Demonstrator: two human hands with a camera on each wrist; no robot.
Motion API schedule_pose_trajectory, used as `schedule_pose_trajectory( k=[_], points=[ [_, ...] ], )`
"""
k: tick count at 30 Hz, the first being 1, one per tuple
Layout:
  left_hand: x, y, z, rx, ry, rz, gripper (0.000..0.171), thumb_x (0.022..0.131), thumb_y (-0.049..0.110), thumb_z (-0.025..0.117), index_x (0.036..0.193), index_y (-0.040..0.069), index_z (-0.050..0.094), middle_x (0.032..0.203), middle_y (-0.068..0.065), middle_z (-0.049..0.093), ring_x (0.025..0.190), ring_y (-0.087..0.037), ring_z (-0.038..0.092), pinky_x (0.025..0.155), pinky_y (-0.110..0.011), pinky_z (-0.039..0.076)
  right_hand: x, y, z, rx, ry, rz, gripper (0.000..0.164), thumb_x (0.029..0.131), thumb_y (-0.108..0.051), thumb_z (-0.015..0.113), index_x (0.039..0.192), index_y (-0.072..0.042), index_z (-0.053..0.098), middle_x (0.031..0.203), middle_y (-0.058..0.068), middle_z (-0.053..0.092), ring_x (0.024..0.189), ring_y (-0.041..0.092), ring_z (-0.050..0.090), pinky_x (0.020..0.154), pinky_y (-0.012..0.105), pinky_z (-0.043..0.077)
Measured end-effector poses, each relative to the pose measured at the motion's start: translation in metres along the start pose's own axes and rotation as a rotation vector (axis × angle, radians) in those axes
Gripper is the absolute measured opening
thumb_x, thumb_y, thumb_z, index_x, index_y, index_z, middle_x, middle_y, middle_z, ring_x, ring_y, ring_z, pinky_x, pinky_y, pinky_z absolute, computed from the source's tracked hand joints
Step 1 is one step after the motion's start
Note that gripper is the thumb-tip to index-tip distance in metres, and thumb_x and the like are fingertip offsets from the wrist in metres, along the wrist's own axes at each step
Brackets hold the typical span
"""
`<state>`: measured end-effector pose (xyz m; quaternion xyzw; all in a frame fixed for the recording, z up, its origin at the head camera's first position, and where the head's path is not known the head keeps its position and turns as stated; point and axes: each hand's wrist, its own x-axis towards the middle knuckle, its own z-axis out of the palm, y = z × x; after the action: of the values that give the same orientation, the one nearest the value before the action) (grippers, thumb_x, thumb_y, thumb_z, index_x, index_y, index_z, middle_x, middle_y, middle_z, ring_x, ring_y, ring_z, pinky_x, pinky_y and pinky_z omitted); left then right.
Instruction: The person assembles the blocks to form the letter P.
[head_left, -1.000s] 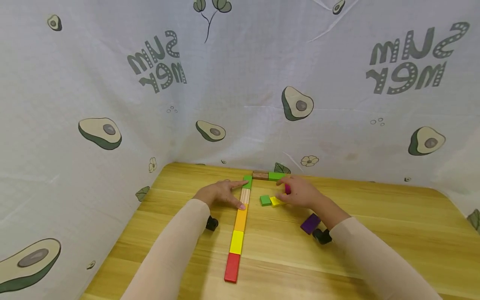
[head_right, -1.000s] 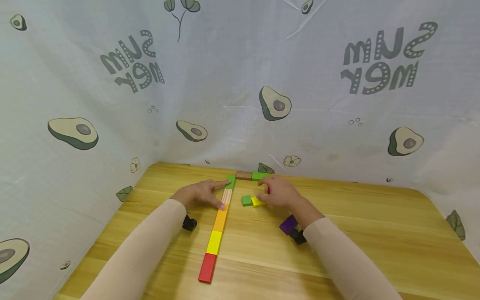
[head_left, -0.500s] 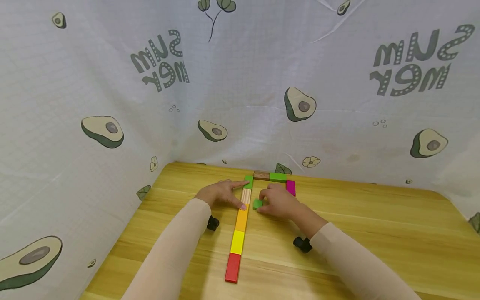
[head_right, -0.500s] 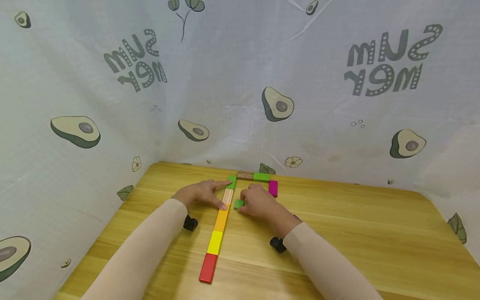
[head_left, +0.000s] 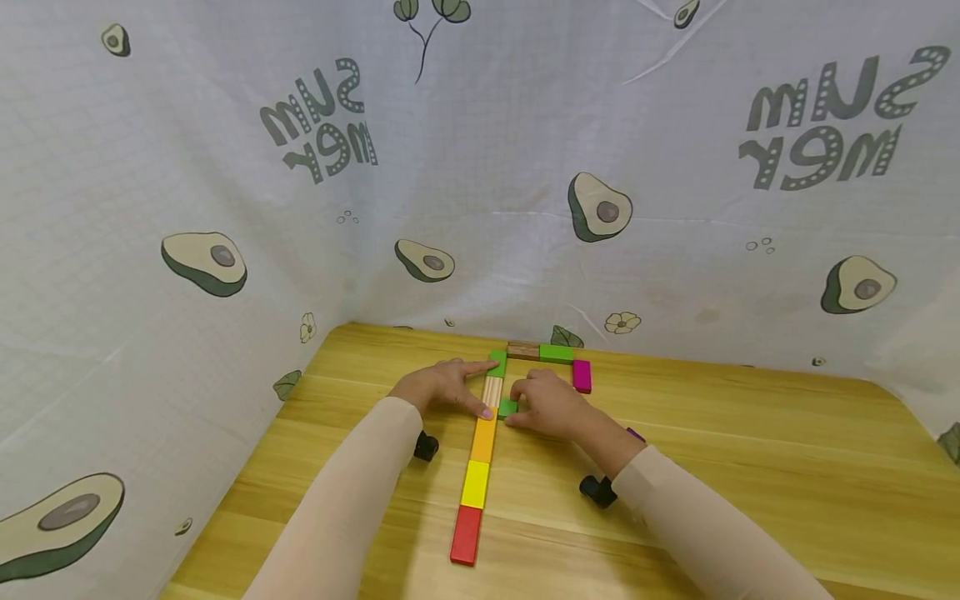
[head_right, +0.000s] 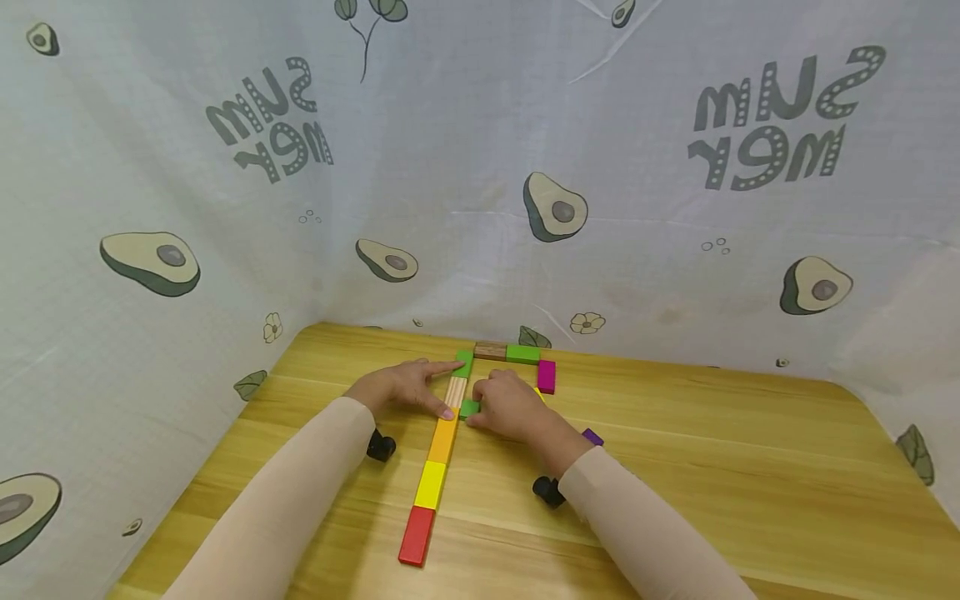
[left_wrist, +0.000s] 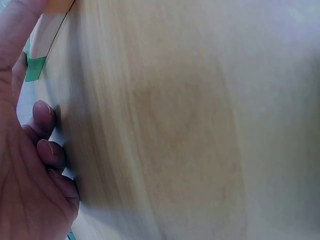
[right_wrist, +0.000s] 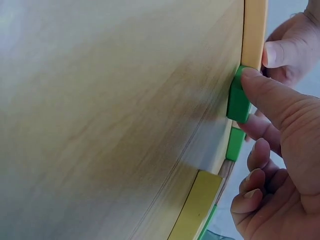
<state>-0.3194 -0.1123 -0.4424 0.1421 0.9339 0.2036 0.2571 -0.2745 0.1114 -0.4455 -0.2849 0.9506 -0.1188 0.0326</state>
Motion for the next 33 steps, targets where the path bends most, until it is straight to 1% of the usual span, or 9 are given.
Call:
schedule_pose_trajectory(
  k=[10, 12, 15, 18, 20, 23, 28, 30, 33],
  points=[
    [0.002, 0.0, 0.0, -0.01, -0.005, -0.002, 0.101, 0.07, 0.069, 0.084, 0.154, 0.059, 0.028, 0.169, -0.008, 0.028, 0.152, -0.036, 0.033, 0.118, -0.065, 0.033, -0.001, 0.0, 0.0, -0.009, 0.005, 0.006, 0.033, 0.086, -0.042, 0.082, 0.099, -0.013, 0.075, 0.084, -0.002, 0.059, 0.083, 0.017, 0.051, 0.08, 0.036, 0.049],
    [0.002, 0.001, 0.0, -0.01, -0.004, -0.004, 0.101, 0.07, 0.068, 0.084, 0.154, 0.059, 0.029, 0.168, -0.008, 0.029, 0.151, -0.036, 0.034, 0.118, -0.065, 0.033, -0.002, 0.001, -0.001, -0.004, 0.002, 0.008, 0.036, 0.086, -0.043, 0.082, 0.103, -0.012, 0.075, 0.089, 0.0, 0.063, 0.087, 0.019, 0.055, 0.084, 0.038, 0.052],
    [0.001, 0.002, 0.0, -0.01, -0.001, -0.006, 0.1, 0.07, 0.069, 0.084, 0.153, 0.06, 0.029, 0.168, -0.009, 0.029, 0.151, -0.037, 0.034, 0.117, -0.065, 0.033, -0.004, 0.004, -0.004, 0.031, -0.021, 0.032, 0.044, 0.086, -0.044, 0.081, 0.113, -0.012, 0.073, 0.105, 0.005, 0.069, 0.1, 0.024, 0.061, 0.094, 0.044, 0.054],
    [0.001, 0.002, 0.0, -0.021, -0.002, -0.004, 0.1, 0.069, 0.068, 0.084, 0.153, 0.06, 0.03, 0.169, -0.01, 0.027, 0.151, -0.037, 0.033, 0.117, -0.066, 0.033, -0.008, 0.012, -0.011, 0.071, -0.056, 0.071, 0.05, 0.085, -0.045, 0.081, 0.122, -0.013, 0.07, 0.119, 0.009, 0.069, 0.11, 0.028, 0.062, 0.099, 0.049, 0.054],
    [0.001, 0.002, 0.001, -0.028, -0.003, -0.003, 0.1, 0.069, 0.068, 0.084, 0.153, 0.06, 0.03, 0.169, -0.01, 0.026, 0.152, -0.038, 0.032, 0.118, -0.066, 0.032, -0.012, 0.019, -0.017, 0.085, -0.083, 0.099, 0.051, 0.085, -0.044, 0.081, 0.124, -0.014, 0.069, 0.122, 0.01, 0.067, 0.111, 0.028, 0.061, 0.099, 0.05, 0.054],
    [0.001, 0.002, 0.001, -0.034, -0.004, 0.001, 0.1, 0.07, 0.068, 0.084, 0.153, 0.059, 0.029, 0.169, -0.01, 0.025, 0.152, -0.038, 0.031, 0.119, -0.066, 0.031, -0.017, 0.031, -0.024, 0.053, -0.11, 0.112, 0.052, 0.084, -0.043, 0.082, 0.125, -0.014, 0.069, 0.121, 0.01, 0.067, 0.109, 0.028, 0.061, 0.097, 0.05, 0.054],
    [0.001, 0.0, 0.0, -0.032, 0.0, 0.005, 0.1, 0.071, 0.066, 0.085, 0.154, 0.058, 0.029, 0.17, -0.01, 0.024, 0.153, -0.039, 0.03, 0.119, -0.066, 0.03, -0.027, 0.046, -0.032, 0.019, -0.136, 0.117, 0.05, 0.083, -0.035, 0.084, 0.124, -0.009, 0.07, 0.12, 0.011, 0.068, 0.109, 0.03, 0.06, 0.099, 0.05, 0.053],
    [0.0, -0.001, 0.0, -0.032, -0.001, 0.006, 0.1, 0.072, 0.065, 0.085, 0.155, 0.058, 0.029, 0.17, -0.011, 0.023, 0.153, -0.039, 0.029, 0.119, -0.066, 0.03, -0.03, 0.05, -0.033, 0.009, -0.132, 0.118, 0.047, 0.084, -0.03, 0.083, 0.123, -0.007, 0.07, 0.119, 0.012, 0.069, 0.107, 0.03, 0.06, 0.099, 0.049, 0.053],
    [0.0, -0.001, 0.001, -0.032, -0.003, 0.01, 0.101, 0.072, 0.064, 0.085, 0.155, 0.057, 0.029, 0.169, -0.012, 0.024, 0.152, -0.038, 0.03, 0.119, -0.066, 0.03, -0.033, 0.054, -0.031, -0.041, -0.11, 0.102, 0.041, 0.086, -0.025, 0.082, 0.12, -0.006, 0.071, 0.115, 0.012, 0.07, 0.103, 0.03, 0.062, 0.099, 0.05, 0.053]
  ],
)
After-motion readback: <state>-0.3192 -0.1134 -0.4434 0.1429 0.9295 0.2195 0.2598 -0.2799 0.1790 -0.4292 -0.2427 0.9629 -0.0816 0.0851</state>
